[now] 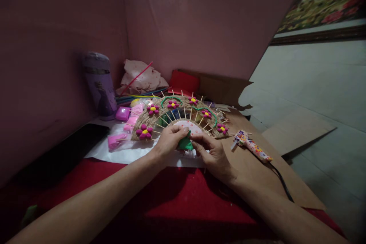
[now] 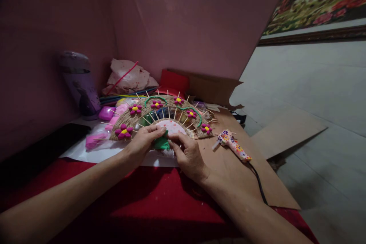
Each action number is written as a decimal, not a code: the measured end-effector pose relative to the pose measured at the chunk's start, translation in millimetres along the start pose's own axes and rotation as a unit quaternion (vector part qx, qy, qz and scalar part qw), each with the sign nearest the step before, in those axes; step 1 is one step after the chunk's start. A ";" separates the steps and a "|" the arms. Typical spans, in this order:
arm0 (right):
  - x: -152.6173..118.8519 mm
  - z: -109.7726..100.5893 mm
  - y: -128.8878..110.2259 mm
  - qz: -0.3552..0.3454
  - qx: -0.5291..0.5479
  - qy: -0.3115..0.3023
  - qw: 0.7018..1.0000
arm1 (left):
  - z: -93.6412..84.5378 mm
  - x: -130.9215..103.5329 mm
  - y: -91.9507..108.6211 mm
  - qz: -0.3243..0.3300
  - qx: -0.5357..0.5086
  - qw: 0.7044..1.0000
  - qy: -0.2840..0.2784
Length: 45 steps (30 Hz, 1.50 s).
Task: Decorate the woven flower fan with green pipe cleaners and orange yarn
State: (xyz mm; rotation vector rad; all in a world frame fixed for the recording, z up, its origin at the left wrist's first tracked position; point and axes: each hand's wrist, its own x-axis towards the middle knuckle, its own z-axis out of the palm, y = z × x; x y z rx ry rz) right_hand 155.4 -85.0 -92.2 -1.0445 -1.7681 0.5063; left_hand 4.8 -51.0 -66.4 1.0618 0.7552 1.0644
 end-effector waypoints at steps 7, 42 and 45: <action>-1.7 -0.1 1.2 -0.012 0.002 0.003 1.000 | -1.3 1.7 -1.2 0.003 0.013 1.000 -0.002; -1.0 -0.5 -5.6 -0.002 0.008 -0.009 1.000 | 1.1 -2.9 0.5 0.006 0.025 1.000 -0.005; 0.1 -0.9 -4.1 0.011 0.028 -0.002 1.000 | 2.0 -2.2 -1.1 0.004 0.011 1.000 -0.004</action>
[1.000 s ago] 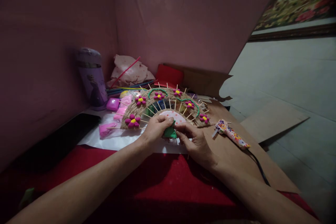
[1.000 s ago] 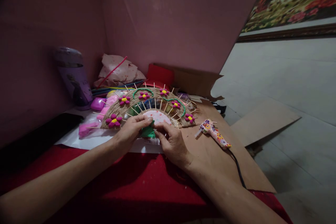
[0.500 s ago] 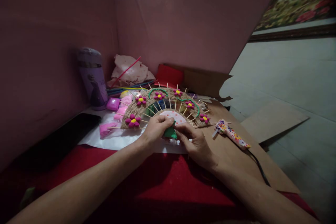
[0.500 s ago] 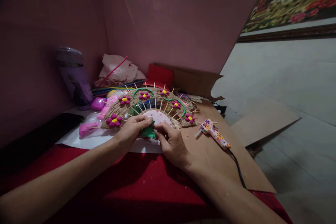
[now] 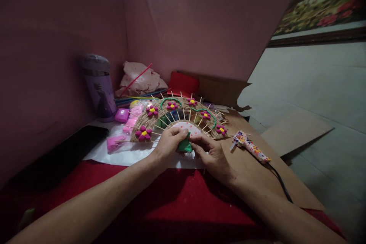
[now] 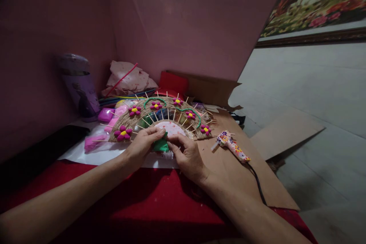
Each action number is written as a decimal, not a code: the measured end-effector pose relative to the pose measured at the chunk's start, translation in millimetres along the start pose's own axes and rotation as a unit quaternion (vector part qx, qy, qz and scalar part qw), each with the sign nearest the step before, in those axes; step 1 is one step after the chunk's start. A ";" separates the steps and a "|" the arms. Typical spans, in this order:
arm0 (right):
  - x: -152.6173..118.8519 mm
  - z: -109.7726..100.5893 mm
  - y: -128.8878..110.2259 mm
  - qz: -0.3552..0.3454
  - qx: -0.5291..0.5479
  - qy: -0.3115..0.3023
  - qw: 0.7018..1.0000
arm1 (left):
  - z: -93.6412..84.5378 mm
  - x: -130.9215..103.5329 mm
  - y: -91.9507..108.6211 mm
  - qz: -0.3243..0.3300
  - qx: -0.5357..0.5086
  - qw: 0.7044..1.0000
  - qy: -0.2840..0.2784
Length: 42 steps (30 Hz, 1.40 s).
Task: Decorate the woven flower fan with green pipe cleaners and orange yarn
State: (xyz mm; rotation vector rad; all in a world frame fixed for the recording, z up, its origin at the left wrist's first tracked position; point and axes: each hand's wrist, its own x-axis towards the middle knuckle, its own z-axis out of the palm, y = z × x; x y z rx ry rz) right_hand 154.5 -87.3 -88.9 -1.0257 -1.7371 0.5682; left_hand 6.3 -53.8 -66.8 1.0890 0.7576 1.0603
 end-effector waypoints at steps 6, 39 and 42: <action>-0.4 0.0 0.0 0.001 0.009 0.009 1.000 | 0.9 0.0 0.2 0.006 -0.036 0.999 -0.004; 2.8 -4.1 -2.7 -0.092 -0.018 0.080 0.992 | -2.6 -0.2 -3.4 -0.018 0.029 0.998 -0.054; 2.5 -4.0 -3.9 -0.091 -0.014 0.091 0.992 | -1.8 -0.4 -4.8 -0.024 0.032 0.998 -0.058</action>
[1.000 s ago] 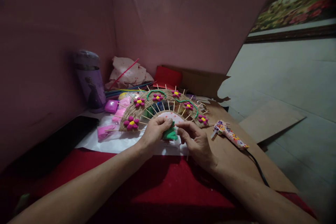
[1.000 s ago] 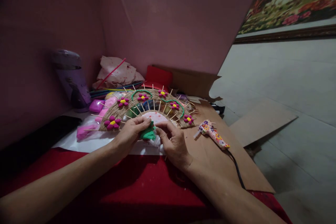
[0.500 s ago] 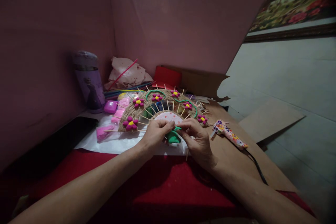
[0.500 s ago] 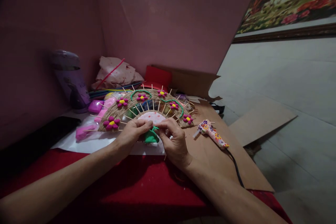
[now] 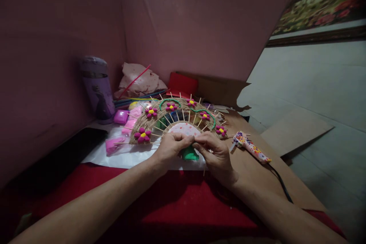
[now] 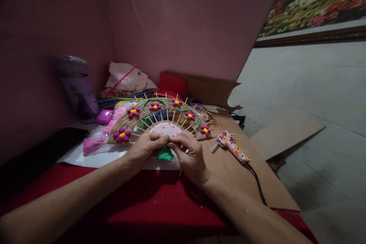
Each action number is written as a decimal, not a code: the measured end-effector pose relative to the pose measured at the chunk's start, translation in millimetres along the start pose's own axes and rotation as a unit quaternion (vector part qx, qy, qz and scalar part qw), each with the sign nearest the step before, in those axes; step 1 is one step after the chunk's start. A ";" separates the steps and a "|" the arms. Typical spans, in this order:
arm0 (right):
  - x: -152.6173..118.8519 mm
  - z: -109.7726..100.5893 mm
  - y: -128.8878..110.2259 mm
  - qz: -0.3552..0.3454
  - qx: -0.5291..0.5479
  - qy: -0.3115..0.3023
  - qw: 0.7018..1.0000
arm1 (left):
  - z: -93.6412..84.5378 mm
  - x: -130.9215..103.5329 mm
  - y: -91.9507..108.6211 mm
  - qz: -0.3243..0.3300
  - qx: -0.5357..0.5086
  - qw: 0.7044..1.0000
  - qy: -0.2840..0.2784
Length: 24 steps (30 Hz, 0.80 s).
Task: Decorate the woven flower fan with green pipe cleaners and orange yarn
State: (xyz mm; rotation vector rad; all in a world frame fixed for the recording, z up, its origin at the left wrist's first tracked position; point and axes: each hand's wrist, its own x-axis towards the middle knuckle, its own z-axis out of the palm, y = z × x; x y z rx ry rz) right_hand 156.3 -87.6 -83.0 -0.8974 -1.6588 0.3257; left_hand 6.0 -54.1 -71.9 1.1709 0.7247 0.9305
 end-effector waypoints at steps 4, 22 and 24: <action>-1.9 -0.3 0.6 0.034 0.005 0.012 0.999 | 1.2 -1.7 2.8 0.010 -0.014 1.000 -0.008; -3.1 0.8 1.5 0.116 0.118 0.069 0.984 | -0.9 2.7 5.8 0.064 -0.077 0.993 0.058; -3.3 1.2 1.3 0.125 0.127 0.074 0.981 | -1.7 3.8 5.3 0.062 -0.087 0.992 0.073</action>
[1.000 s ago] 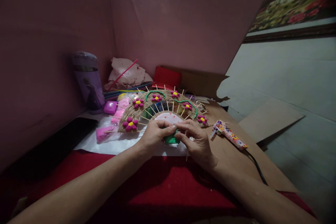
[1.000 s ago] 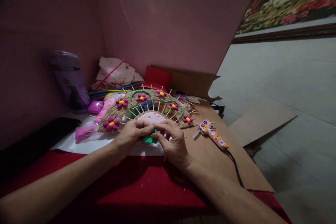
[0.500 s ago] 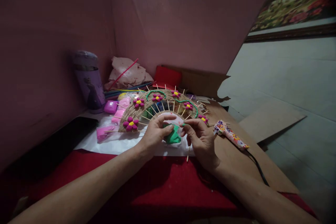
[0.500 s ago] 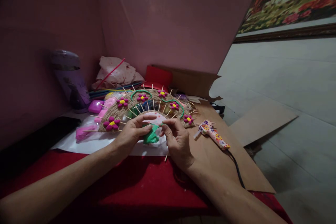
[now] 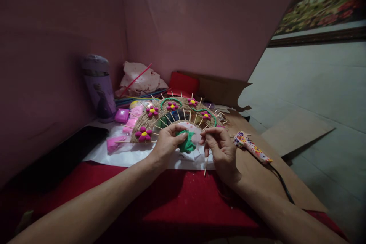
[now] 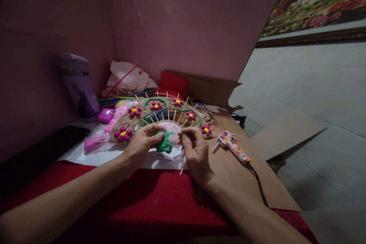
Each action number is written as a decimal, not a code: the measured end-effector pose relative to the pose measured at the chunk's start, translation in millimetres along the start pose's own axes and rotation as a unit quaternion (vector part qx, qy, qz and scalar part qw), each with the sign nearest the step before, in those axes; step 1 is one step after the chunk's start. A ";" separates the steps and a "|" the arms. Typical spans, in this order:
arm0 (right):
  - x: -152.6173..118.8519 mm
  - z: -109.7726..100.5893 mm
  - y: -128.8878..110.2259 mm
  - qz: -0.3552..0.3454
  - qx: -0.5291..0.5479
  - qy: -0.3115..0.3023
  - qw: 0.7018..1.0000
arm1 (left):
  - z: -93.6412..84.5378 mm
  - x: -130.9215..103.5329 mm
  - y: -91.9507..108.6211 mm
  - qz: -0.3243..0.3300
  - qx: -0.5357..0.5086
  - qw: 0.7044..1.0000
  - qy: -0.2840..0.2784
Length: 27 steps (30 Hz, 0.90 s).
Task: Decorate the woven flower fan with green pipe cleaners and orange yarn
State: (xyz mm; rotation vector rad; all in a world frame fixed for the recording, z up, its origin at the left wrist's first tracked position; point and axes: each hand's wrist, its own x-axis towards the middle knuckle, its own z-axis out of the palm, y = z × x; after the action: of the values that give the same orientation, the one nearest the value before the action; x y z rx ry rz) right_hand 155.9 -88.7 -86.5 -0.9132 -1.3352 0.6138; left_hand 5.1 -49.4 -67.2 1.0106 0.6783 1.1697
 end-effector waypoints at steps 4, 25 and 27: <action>-0.1 -1.5 1.7 0.000 -0.035 0.009 0.999 | 0.0 1.0 -0.9 -0.001 -0.012 1.000 0.014; 10.6 -1.4 -2.0 0.172 0.160 -0.078 0.969 | -1.9 2.4 0.6 -0.030 -0.027 0.998 0.057; 10.5 -1.6 -3.3 0.176 0.158 -0.099 0.967 | -2.4 2.9 -0.1 -0.035 -0.031 0.998 0.049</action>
State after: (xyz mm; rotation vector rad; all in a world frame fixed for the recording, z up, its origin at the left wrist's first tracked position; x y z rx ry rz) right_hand 158.8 -82.2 -78.0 -0.8468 -1.2093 1.1841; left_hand 3.9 -46.0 -68.2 0.8746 0.7439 1.1786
